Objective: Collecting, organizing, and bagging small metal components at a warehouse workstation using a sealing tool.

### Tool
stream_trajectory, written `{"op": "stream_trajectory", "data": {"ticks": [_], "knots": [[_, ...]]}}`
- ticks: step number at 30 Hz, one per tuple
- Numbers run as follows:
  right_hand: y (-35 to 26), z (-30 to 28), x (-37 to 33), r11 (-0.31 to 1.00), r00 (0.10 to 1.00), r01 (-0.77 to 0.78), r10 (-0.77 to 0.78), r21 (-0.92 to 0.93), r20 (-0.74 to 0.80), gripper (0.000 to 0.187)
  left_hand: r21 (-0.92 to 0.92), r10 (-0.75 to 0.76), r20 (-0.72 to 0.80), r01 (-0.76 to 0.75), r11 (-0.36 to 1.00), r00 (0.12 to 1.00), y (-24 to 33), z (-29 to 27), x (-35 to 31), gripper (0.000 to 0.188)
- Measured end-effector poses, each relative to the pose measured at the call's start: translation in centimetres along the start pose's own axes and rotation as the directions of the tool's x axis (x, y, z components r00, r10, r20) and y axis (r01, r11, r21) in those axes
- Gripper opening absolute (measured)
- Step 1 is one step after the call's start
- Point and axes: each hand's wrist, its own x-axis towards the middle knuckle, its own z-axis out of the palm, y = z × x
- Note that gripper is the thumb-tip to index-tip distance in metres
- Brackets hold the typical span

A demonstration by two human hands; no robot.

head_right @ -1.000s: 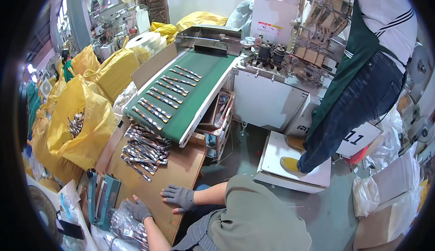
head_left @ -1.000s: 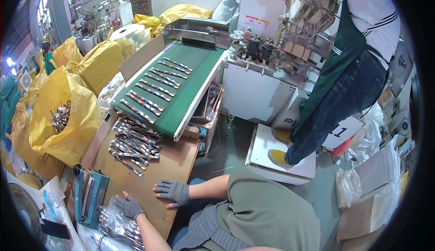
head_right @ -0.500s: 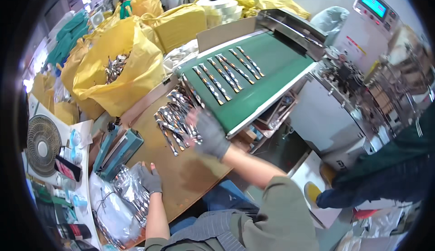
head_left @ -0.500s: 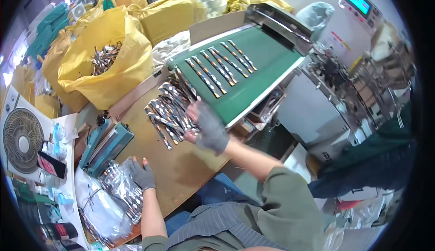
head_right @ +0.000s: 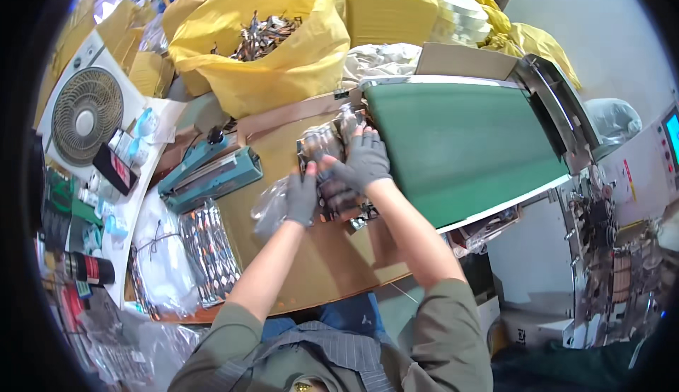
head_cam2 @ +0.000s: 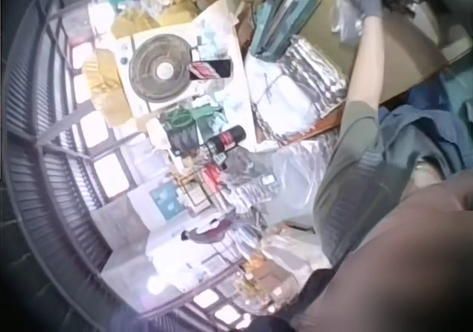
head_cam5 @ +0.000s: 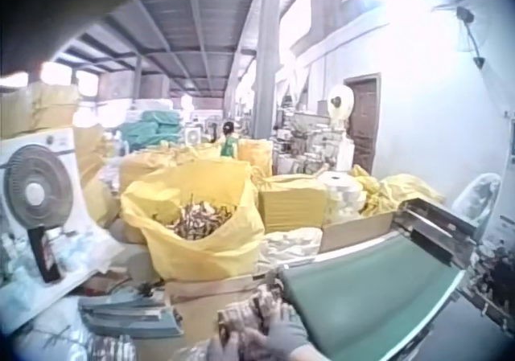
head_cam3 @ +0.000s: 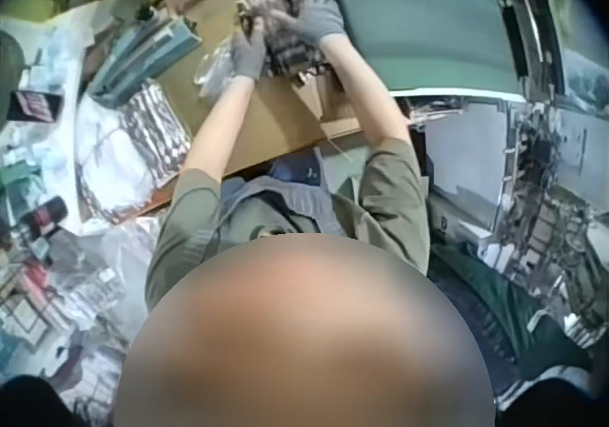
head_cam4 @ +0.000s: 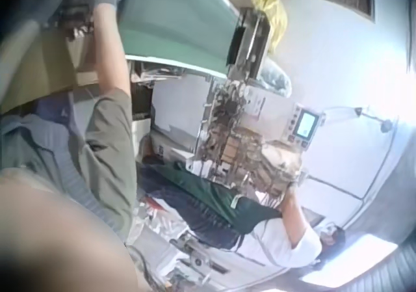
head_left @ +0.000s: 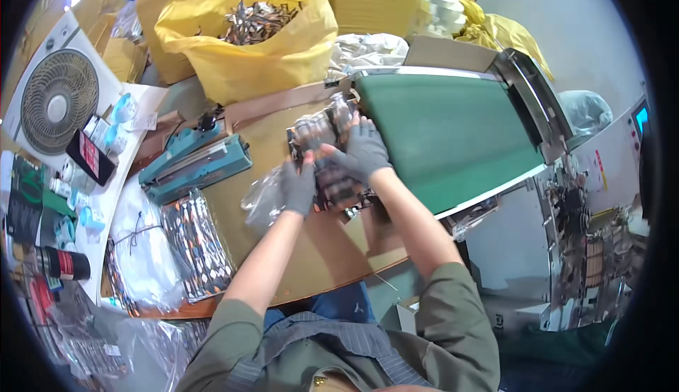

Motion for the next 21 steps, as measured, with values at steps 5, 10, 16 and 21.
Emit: {"op": "stream_trajectory", "data": {"ticks": [5, 10, 16, 21], "knots": [[1.1, 2.9, 2.5, 0.655, 0.829, -0.557, 0.468, 0.510, 0.305, 0.100, 0.076, -0.008, -0.152, 0.020, 0.997, 0.988, -2.9, 2.4, 0.9, 0.093], [-5.5, 3.6, 0.1, 0.464, 0.839, -0.472, -0.023, 0.750, 0.543, 0.074, -0.659, -0.282, 0.347, 0.446, 0.605, 0.895, -4.3, -2.0, 3.2, 0.085], [-10.9, 5.1, -4.9, -0.263, 0.839, -0.543, -0.192, 0.797, 0.508, 0.041, 0.226, -0.347, -0.530, 0.523, 0.822, 0.774, 1.1, -8.5, -2.9, 0.071], [-15.9, -1.5, -8.0, -0.190, 0.963, 0.069, -0.245, 0.979, -0.116, 0.078, -0.521, 0.368, 0.097, -0.268, 0.810, 0.925, 5.6, -17.0, -8.0, 0.093]]}}
